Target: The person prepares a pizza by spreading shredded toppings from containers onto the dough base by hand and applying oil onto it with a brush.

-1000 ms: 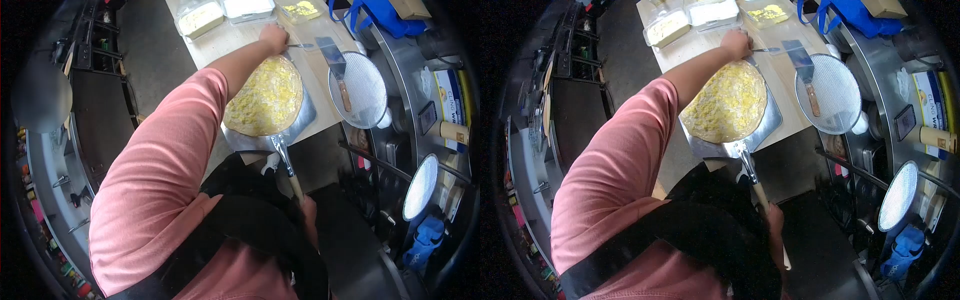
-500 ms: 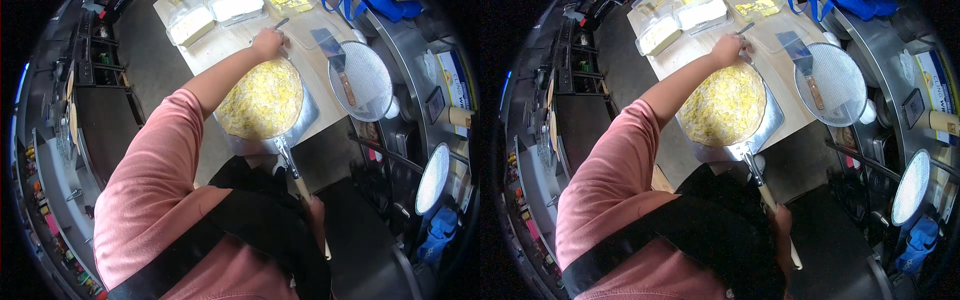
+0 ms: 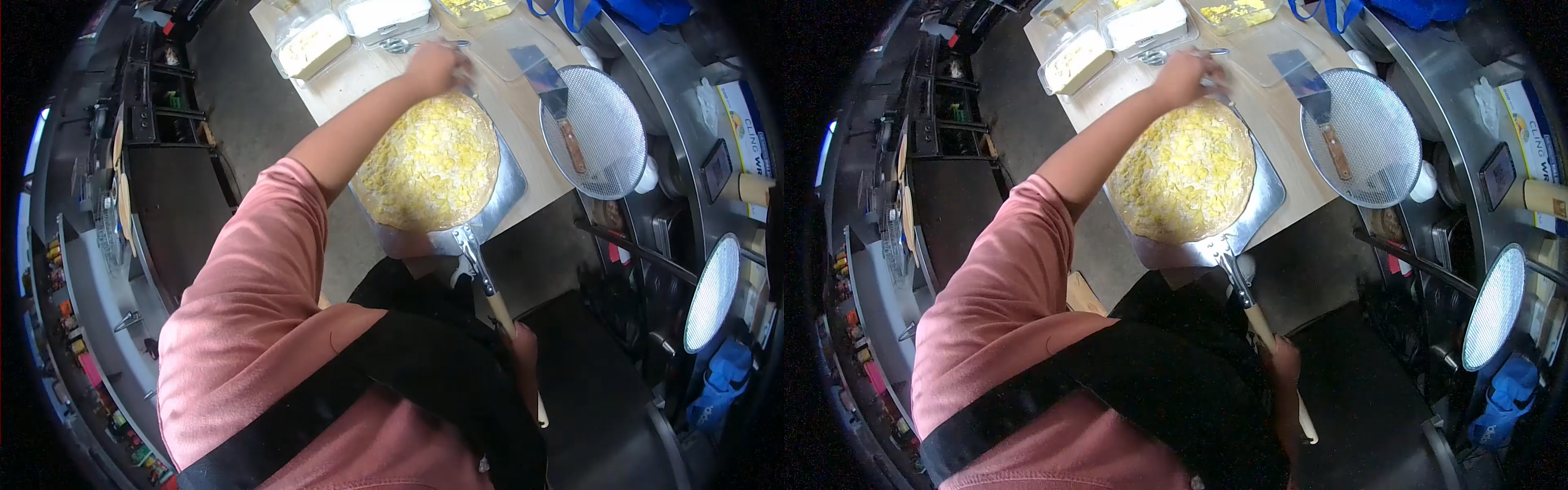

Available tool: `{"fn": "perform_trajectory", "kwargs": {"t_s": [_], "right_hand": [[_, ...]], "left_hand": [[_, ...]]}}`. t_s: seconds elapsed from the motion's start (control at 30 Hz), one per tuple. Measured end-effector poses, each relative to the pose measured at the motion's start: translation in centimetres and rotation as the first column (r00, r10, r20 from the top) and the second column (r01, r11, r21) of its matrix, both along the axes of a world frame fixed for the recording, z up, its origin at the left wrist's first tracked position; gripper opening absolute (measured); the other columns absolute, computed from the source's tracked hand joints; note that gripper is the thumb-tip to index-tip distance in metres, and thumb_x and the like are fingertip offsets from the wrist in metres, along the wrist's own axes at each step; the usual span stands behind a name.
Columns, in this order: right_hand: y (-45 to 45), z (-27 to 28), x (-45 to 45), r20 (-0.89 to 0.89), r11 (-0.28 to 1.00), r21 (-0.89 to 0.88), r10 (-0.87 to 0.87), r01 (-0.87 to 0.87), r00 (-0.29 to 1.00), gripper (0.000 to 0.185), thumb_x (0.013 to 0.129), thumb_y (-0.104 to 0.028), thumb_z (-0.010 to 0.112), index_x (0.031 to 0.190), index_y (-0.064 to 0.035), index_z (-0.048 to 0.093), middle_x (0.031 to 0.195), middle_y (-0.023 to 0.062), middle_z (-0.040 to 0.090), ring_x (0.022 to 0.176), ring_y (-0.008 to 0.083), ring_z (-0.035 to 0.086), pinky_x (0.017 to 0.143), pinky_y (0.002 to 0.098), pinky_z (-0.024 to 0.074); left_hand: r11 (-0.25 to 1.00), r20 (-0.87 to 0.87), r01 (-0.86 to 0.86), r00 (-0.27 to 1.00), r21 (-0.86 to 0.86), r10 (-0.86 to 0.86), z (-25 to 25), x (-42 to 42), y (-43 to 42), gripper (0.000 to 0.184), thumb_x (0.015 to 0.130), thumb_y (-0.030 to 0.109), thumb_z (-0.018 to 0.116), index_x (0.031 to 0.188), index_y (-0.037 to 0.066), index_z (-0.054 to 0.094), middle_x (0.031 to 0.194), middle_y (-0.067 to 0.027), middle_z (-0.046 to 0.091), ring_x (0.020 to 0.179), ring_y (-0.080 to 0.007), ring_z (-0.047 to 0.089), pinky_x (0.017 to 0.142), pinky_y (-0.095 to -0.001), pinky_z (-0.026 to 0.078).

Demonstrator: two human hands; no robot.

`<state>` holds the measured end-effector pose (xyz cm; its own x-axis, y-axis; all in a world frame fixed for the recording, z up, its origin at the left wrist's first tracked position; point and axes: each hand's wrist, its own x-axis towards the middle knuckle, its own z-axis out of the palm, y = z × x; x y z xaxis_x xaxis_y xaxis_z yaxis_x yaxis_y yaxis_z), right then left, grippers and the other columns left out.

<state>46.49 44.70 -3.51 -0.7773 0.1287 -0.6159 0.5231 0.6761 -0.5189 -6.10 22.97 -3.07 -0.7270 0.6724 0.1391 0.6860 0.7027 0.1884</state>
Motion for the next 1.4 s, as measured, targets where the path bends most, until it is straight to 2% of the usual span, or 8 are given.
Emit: {"fn": "perform_trajectory", "kwargs": {"t_s": [0.23, 0.33, 0.53, 0.73, 0.83, 1.03, 1.23, 1.4], "right_hand": [[0.3, -0.9, 0.4, -0.034, 1.0, 0.008, 0.018, -0.018, 0.999, 0.044, 0.084, -0.043, 0.065, 0.085, 0.0003, 0.062, 0.082, 0.0236, 0.061, 0.081, 0.0436, 0.061, 0.069, 0.0479, 0.0469], [0.3, -0.6, 0.1, -0.028, 1.0, -0.028, 0.0, -0.001, 1.0, 0.042, 0.085, -0.042, 0.064, 0.085, 0.0001, 0.061, 0.08, 0.0235, 0.059, 0.08, 0.0439, 0.06, 0.067, 0.0478, 0.0457], [0.2, 0.2, -0.3, -0.007, 1.0, -0.023, 0.0, 0.0, 1.0, 0.039, 0.083, -0.038, 0.068, 0.089, 0.0006, 0.063, 0.082, 0.0233, 0.063, 0.079, 0.0431, 0.062, 0.07, 0.0476, 0.0475], [0.5, -1.0, 0.6, -0.016, 1.0, -0.016, 0.025, -0.025, 1.0, 0.04, 0.083, -0.04, 0.066, 0.088, 0.0004, 0.063, 0.083, 0.0226, 0.063, 0.079, 0.0425, 0.062, 0.071, 0.0478, 0.0477], [0.7, -1.0, 0.6, 0.006, 1.0, -0.001, 0.025, -0.025, 1.0, 0.042, 0.084, -0.042, 0.066, 0.087, 0.0004, 0.063, 0.082, 0.0223, 0.063, 0.078, 0.0426, 0.062, 0.071, 0.047, 0.048], [0.1, 0.5, -0.5, 0.051, 1.0, -0.018, -0.018, 0.019, 0.999, 0.033, 0.082, -0.031, 0.069, 0.088, 0.0004, 0.063, 0.085, 0.0239, 0.062, 0.083, 0.0443, 0.061, 0.07, 0.0465, 0.0486], [-0.1, 0.5, -0.6, 0.044, 0.999, 0.034, -0.036, 0.035, 0.998, 0.029, 0.078, -0.027, 0.073, 0.087, -0.0012, 0.065, 0.085, 0.0221, 0.064, 0.082, 0.0432, 0.063, 0.073, 0.0484, 0.0503], [-0.3, -0.1, -0.2, 0.08, 0.998, 0.048, -0.054, 0.05, 0.995, 0.028, 0.077, -0.027, 0.073, 0.085, -0.0022, 0.064, 0.084, 0.0212, 0.064, 0.081, 0.043, 0.062, 0.073, 0.0484, 0.0506]], "left_hand": [[0.992, 0.183, 0.07, 0.982, -0.109, -0.05, -0.5, 0.8, 2.9, 0.024, 0.069, 0.034, 0.08, 0.09, 0.024, 0.075, 0.093, 0.0014, 0.07, 0.1, -0.0229, 0.061, 0.088, -0.0397, 0.043], [0.947, 0.134, 0.046, 0.991, -0.318, -0.003, 0.2, 0.2, 3.5, 0.015, 0.074, 0.029, 0.076, 0.089, 0.027, 0.075, 0.093, 0.002, 0.07, 0.102, -0.0215, 0.06, 0.088, -0.0382, 0.041], [0.91, -0.246, -0.231, 0.958, -0.345, 0.15, -1.0, -3.8, -0.3, 0.016, 0.083, 0.018, 0.064, 0.093, 0.025, 0.075, 0.091, -0.0025, 0.071, 0.099, -0.0226, 0.062, 0.091, -0.0387, 0.042], [0.915, -0.012, -0.285, 0.956, -0.287, 0.294, 1.9, -1.7, -2.8, 0.035, 0.084, 0.011, 0.057, 0.11, 0.029, 0.071, 0.109, -0.0031, 0.069, 0.109, -0.0224, 0.06, 0.096, -0.0384, 0.042], [0.936, -0.253, 0.229, 0.921, -0.267, -0.298, 1.2, -1.1, -6.1, 0.061, 0.083, 0.003, 0.056, 0.133, 0.038, 0.057, 0.131, -0.0041, 0.057, 0.118, -0.0218, 0.053, 0.099, -0.0387, 0.041], [0.824, -0.213, 0.331, 0.86, -0.461, -0.465, -0.5, -2.6, -9.2, 0.091, 0.081, 0.001, 0.057, 0.148, 0.053, 0.025, 0.144, -0.002, 0.043, 0.129, -0.024, 0.045, 0.106, -0.0394, 0.037], [0.688, -0.203, 0.508, 0.709, -0.519, -0.676, -0.7, -4.5, -8.1, 0.083, 0.087, 0.006, 0.051, 0.148, 0.056, 0.023, 0.143, 0.0004, 0.043, 0.13, -0.0216, 0.043, 0.109, -0.0385, 0.034], [0.675, -0.176, 0.508, 0.715, -0.535, -0.677, -1.1, -4.9, -8.0, 0.079, 0.091, 0.005, 0.042, 0.148, 0.056, 0.023, 0.137, 0.0009, 0.045, 0.129, -0.0199, 0.043, 0.109, -0.0385, 0.034]]}}
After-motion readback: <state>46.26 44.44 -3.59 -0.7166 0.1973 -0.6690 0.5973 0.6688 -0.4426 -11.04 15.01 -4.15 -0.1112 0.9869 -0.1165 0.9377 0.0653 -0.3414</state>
